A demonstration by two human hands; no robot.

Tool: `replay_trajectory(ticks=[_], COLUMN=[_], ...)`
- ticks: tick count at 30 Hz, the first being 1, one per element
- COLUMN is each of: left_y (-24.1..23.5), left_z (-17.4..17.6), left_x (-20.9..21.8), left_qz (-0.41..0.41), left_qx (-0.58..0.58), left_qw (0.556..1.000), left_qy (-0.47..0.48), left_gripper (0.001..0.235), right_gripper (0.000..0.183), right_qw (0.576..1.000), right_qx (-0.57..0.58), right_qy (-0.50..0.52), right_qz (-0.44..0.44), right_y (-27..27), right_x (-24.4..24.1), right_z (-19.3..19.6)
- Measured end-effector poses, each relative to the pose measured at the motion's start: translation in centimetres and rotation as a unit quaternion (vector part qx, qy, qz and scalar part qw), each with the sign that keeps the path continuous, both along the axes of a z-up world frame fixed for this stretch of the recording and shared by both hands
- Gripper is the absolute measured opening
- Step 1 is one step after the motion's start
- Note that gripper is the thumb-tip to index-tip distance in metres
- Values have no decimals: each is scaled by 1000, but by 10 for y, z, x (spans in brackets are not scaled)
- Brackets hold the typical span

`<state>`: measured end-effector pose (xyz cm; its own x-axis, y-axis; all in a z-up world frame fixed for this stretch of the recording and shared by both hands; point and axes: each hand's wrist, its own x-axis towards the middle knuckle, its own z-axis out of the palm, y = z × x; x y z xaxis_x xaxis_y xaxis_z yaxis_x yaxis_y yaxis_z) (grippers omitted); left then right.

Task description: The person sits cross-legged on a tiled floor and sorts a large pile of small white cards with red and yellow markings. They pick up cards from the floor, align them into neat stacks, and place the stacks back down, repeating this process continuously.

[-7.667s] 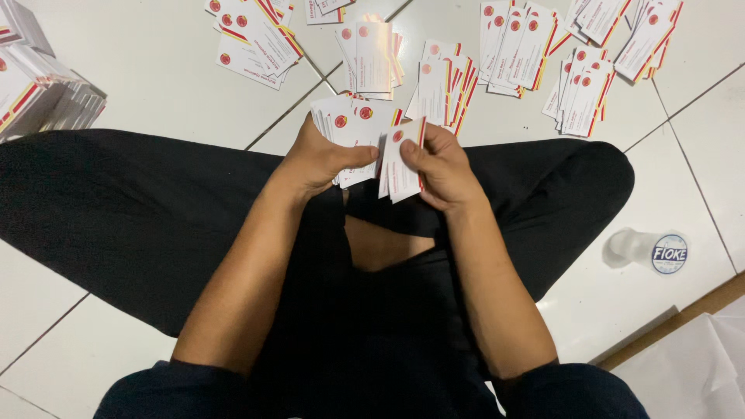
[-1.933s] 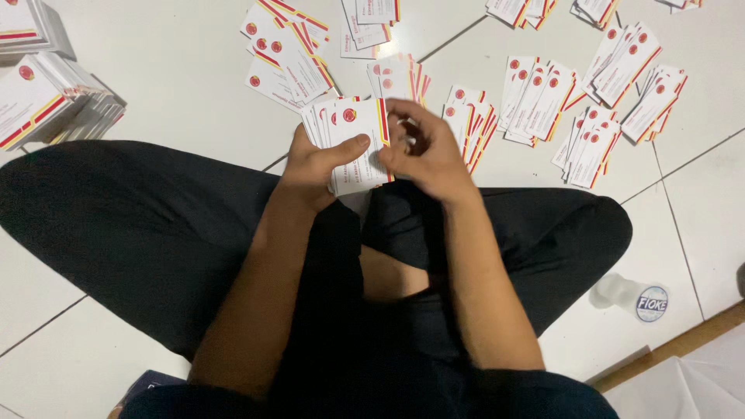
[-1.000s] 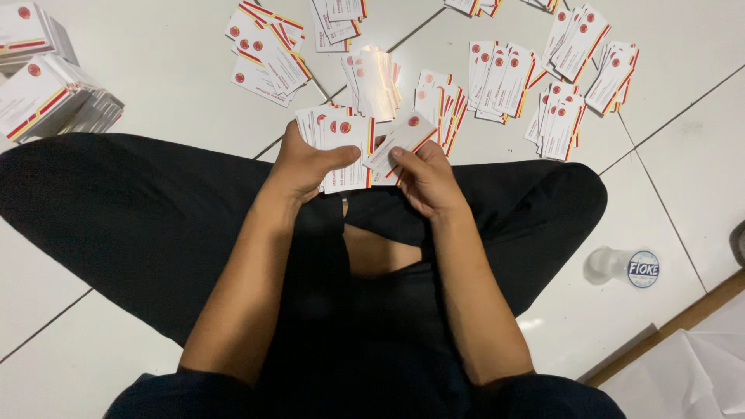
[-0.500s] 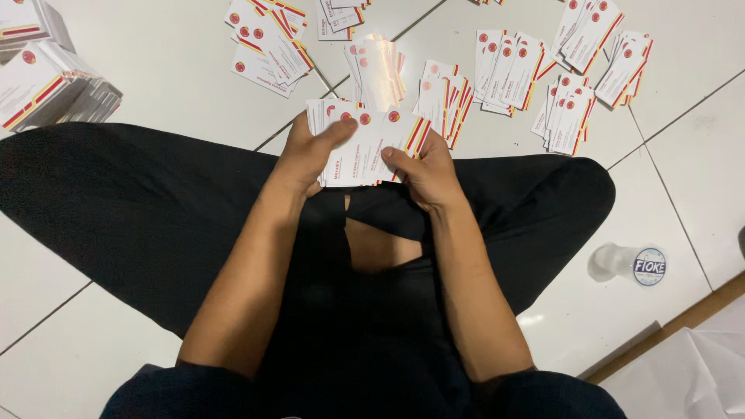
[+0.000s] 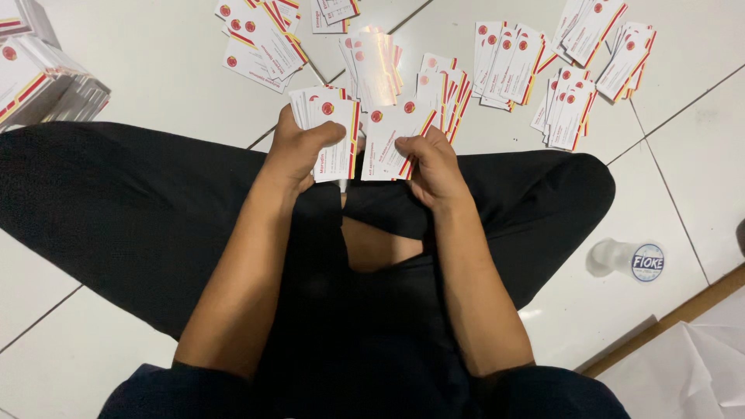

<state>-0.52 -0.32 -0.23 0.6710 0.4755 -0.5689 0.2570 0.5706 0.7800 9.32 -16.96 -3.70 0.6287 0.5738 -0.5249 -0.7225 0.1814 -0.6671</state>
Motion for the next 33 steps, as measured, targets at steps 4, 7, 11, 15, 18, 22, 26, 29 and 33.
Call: replay_trajectory(ticks=[4, 7, 11, 15, 18, 22, 26, 29, 33], left_y=[-1, -1, 27, 41, 38, 27, 23, 19, 14], left_z=[22, 33, 2, -30, -41, -31, -25, 10, -17], left_x=[9, 15, 5, -5, -8, 6, 8, 12, 9], left_qz=[17, 103, 238, 273, 267, 199, 108, 53, 17], left_qx=[8, -1, -9, -6, -23, -30, -24, -23, 2], left_qw=[1000, 995, 971, 961, 963, 979, 993, 997, 999], left_qy=[-7, 6, -25, -39, -8, 14, -27, -56, -44], left_gripper=[30, 35, 31, 36, 38, 41, 34, 44, 49], right_gripper=[31, 28, 32, 37, 35, 27, 32, 33, 34], right_qw=[998, 952, 712, 719, 853, 989, 999, 995, 996], right_qx=[-33, -138, -255, -216, -219, -29, 10, -6, 2], right_qy=[-55, -263, -594, -588, -426, -127, -48, -90, -85], right_qz=[7, 77, 273, 301, 207, 75, 18, 36, 37], right_y=[-1, 4, 30, 39, 37, 31, 25, 26, 31], right_x=[3, 5, -1, -6, -5, 5, 14, 12, 9], right_z=[-17, 1, 21, -19, -27, -7, -5, -6, -1])
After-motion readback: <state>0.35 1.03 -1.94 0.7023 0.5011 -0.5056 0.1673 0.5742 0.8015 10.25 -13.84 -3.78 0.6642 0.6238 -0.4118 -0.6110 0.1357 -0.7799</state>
